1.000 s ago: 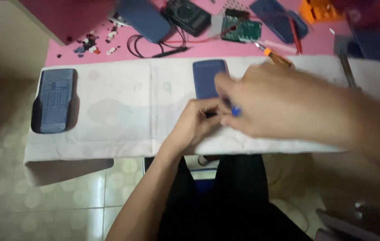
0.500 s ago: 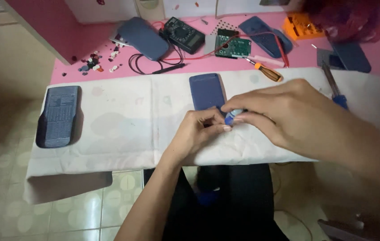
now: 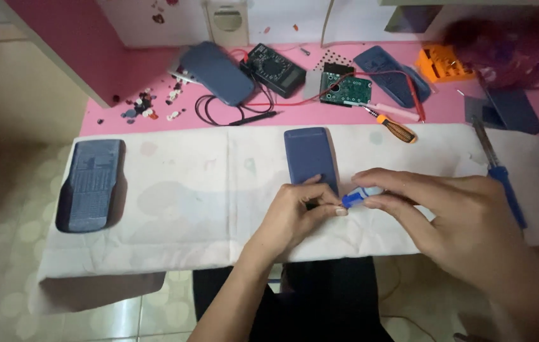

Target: Screwing the back case of a calculator using a small precision screwdriver

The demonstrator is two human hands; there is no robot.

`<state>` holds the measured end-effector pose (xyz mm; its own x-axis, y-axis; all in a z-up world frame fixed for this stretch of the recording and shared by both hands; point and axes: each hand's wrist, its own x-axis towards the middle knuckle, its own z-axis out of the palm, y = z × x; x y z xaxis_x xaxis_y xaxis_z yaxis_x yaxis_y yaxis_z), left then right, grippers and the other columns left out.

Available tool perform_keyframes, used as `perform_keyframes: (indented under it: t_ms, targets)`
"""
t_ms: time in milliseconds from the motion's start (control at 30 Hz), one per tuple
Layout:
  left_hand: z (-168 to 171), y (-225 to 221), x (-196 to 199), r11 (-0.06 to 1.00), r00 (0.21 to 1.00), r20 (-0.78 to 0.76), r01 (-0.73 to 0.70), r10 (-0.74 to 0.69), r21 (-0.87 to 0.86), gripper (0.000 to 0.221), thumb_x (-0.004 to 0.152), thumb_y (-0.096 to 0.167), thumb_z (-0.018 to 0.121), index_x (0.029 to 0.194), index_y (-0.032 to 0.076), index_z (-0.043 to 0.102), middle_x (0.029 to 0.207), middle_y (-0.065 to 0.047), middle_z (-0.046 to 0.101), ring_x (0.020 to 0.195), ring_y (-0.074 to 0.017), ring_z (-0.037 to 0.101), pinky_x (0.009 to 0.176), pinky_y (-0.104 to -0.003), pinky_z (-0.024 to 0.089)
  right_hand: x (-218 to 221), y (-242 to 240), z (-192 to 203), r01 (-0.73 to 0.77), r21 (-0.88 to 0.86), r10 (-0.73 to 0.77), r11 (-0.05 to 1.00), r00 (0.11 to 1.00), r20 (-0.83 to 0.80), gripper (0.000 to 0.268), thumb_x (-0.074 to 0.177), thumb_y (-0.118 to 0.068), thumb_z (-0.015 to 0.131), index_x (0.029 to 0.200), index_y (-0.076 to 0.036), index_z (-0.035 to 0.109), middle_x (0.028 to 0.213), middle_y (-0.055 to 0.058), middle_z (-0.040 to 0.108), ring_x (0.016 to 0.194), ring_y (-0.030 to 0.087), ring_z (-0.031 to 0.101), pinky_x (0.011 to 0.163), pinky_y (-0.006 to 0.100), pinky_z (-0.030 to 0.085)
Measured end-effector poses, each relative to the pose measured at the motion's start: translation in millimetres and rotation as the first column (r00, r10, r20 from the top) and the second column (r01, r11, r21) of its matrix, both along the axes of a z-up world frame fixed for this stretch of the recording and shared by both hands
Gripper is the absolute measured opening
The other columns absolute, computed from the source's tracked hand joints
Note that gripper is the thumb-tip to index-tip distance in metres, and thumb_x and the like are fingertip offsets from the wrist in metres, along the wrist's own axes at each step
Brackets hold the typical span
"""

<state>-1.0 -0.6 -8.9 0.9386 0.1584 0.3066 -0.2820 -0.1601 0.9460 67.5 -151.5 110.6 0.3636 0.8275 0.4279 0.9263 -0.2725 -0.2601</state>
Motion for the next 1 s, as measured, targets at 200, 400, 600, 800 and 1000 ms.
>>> perform_keyframes:
  t_ms: [200,400,600,800,1000]
  targets:
    - [-8.2,-2.6,4.2,1.0,1.0,0.011,-0.021,0.021,0.022,0.006,0.081,0.018,0.062,0.077,0.013,0.063,0.076,0.003,0.066,0.068,-0.0036,0.056,0.109,-0.04,0.028,5.4,-7.1,-4.7,0.12,0.022,-0.121,0.993,0.991,0.051,0.017,0.076,-0.018,0.069,0.093,-0.017,0.069,0.069,-0.006,0.065,0.042,0.005,0.048,0.049,0.021,0.038]
    - [-3.1,-3.1,4.2,0.998,1.0,0.007,-0.017,0.016,0.056,0.009,0.081,0.019,0.061,0.076,0.012,0.063,0.075,0.003,0.065,0.066,-0.0064,0.056,0.108,-0.041,0.03,8.8,-6.6,-6.0,0.004,0.086,-0.016,0.996,0.991,0.135,0.023,0.073,-0.018,0.075,0.093,-0.01,0.067,0.091,-0.002,0.068,0.054,0.006,0.057,0.057,0.021,0.045]
    - [-3.2,-4.6,1.5,0.998,1.0,0.014,0.01,-0.011,0.064,0.009,0.082,0.018,0.059,0.076,0.012,0.06,0.072,0.005,0.062,0.065,-0.0051,0.053,0.109,-0.041,0.028,5.2,-2.4,-13.3,-0.019,0.149,0.0,0.989,0.992,0.13,0.023,0.072,-0.018,0.078,0.086,-0.006,0.065,0.084,0.0,0.067,0.059,0.008,0.059,0.06,0.022,0.044]
    - [-2.2,-3.6,1.1,0.997,1.0,0.003,-0.018,0.018,0.071,0.008,0.082,0.015,0.059,0.075,0.011,0.061,0.075,0.002,0.066,0.064,-0.0017,0.049,0.11,-0.04,0.03,-4.2,1.7,-17.7,0.063,0.19,0.011,0.98,0.931,-0.364,0.021,0.08,-0.005,0.055,0.1,-0.004,0.063,0.102,0.005,0.066,0.078,0.008,0.059,0.072,0.019,0.045]
    - [-3.9,-0.5,1.3,0.996,1.0,0.025,0.0,-0.003,0.091,0.009,0.085,0.015,0.056,0.077,0.01,0.06,0.07,0.005,0.058,0.058,-0.0054,0.04,0.111,-0.042,0.027,-4.6,7.8,-32.0,0.136,0.284,-0.005,0.949,0.908,-0.418,0.015,0.08,-0.004,0.056,0.093,-0.001,0.063,0.093,0.008,0.067,0.085,0.012,0.065,0.076,0.02,0.049]
